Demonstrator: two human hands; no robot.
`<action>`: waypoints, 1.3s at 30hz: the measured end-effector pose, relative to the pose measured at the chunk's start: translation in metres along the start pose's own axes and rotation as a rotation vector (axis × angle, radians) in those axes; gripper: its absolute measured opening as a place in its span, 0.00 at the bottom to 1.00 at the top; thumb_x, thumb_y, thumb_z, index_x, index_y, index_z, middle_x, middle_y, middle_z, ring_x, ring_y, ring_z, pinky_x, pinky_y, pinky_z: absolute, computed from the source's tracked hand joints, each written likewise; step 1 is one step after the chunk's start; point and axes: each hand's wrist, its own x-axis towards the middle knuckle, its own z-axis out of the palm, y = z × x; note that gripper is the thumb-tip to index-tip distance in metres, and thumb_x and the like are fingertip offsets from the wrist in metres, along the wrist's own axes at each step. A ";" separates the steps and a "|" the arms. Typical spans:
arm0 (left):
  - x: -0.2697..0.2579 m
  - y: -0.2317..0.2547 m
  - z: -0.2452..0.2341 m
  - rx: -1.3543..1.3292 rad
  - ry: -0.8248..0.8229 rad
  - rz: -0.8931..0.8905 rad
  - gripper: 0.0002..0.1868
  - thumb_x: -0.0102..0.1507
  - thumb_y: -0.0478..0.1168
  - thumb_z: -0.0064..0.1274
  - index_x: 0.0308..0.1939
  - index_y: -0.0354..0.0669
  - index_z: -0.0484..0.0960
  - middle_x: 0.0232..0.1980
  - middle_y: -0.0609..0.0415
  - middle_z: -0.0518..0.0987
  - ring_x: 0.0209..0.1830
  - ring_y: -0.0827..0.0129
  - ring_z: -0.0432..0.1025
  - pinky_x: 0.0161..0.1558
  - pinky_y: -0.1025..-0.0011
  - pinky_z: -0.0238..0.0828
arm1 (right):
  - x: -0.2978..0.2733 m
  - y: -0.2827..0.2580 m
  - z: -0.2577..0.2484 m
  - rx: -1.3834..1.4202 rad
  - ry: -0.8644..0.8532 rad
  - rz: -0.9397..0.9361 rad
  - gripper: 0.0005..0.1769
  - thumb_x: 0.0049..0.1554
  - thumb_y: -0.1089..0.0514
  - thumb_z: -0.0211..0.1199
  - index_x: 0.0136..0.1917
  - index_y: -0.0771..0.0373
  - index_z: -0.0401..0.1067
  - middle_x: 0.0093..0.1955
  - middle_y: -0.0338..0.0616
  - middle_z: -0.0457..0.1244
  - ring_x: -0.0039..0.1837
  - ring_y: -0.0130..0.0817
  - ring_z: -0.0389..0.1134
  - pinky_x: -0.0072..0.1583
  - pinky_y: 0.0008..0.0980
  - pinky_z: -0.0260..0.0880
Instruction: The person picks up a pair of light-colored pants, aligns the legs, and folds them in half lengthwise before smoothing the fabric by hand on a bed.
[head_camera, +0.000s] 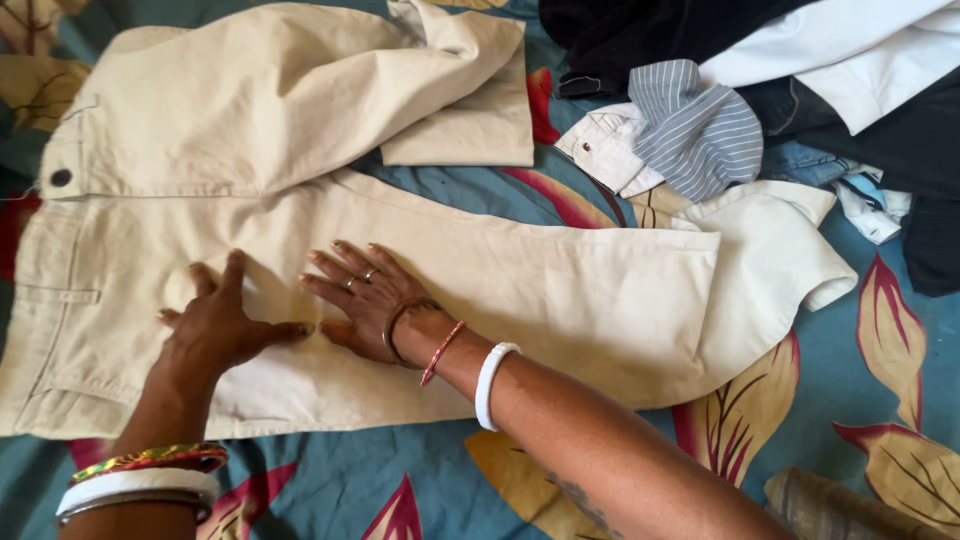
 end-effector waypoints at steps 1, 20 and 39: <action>-0.006 -0.003 0.000 -0.001 0.018 0.021 0.78 0.36 0.68 0.75 0.81 0.51 0.46 0.80 0.26 0.47 0.77 0.34 0.54 0.73 0.30 0.33 | 0.001 -0.003 -0.003 0.010 -0.031 0.018 0.40 0.62 0.35 0.46 0.82 0.44 0.43 0.87 0.36 0.33 0.86 0.38 0.28 0.80 0.48 0.26; -0.038 -0.059 -0.013 -0.355 0.007 0.201 0.46 0.52 0.59 0.66 0.72 0.52 0.72 0.66 0.43 0.77 0.67 0.47 0.72 0.67 0.47 0.70 | 0.022 -0.058 -0.034 -0.002 -0.318 0.329 0.42 0.62 0.42 0.47 0.84 0.40 0.36 0.88 0.35 0.26 0.87 0.43 0.25 0.80 0.50 0.32; -0.013 -0.067 -0.018 -0.059 0.426 0.163 0.39 0.65 0.66 0.39 0.78 0.63 0.55 0.82 0.50 0.47 0.82 0.50 0.36 0.73 0.35 0.26 | 0.056 -0.098 -0.030 -0.216 -0.251 0.419 0.41 0.60 0.53 0.56 0.82 0.58 0.45 0.86 0.58 0.38 0.83 0.61 0.39 0.75 0.56 0.46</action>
